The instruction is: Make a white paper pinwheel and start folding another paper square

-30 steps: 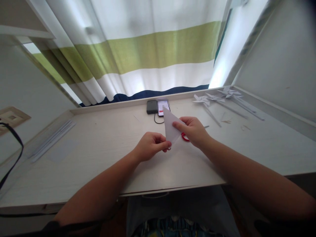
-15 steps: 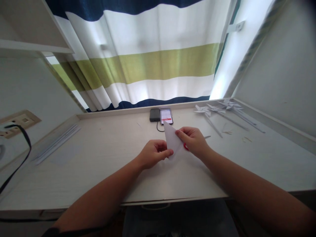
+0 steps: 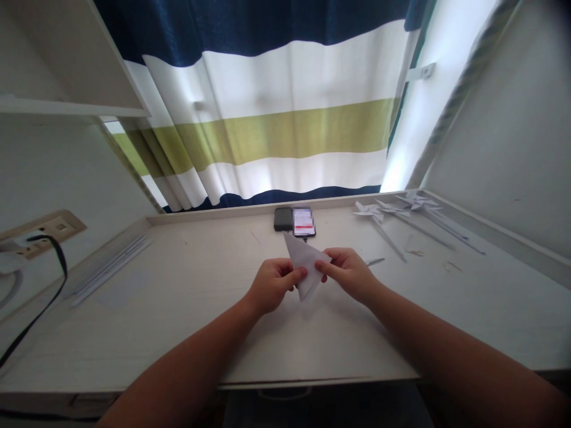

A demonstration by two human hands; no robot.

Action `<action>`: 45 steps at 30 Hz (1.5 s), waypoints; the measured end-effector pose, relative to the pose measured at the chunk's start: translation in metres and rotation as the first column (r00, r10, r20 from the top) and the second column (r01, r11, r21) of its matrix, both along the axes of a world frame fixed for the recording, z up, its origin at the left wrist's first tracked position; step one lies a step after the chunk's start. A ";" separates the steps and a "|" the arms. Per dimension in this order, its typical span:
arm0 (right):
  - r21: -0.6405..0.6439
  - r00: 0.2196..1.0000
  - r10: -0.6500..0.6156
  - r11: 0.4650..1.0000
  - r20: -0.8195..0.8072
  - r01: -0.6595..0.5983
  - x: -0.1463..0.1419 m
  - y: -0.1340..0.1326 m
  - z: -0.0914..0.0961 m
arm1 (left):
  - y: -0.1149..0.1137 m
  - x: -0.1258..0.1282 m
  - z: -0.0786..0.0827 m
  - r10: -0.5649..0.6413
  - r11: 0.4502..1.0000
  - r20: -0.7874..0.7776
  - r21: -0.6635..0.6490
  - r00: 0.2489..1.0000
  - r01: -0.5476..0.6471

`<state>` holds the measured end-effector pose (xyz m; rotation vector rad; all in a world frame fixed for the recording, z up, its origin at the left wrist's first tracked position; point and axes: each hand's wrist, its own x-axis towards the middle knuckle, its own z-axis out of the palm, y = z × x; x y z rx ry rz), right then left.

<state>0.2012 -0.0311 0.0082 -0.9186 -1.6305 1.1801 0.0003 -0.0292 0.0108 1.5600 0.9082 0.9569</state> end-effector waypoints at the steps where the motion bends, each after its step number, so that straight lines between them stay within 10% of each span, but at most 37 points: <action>1: -0.005 1.000 0.020 1.000 -0.010 -0.020 0.000 0.000 -0.001 | 0.000 0.000 0.000 0.004 1.000 -0.007 -0.001 1.000 -0.004; 45: 0.130 0.965 0.077 0.985 0.252 -0.113 0.001 -0.005 0.000 | 0.014 -0.007 -0.001 0.360 0.928 0.408 -0.063 0.839 -0.368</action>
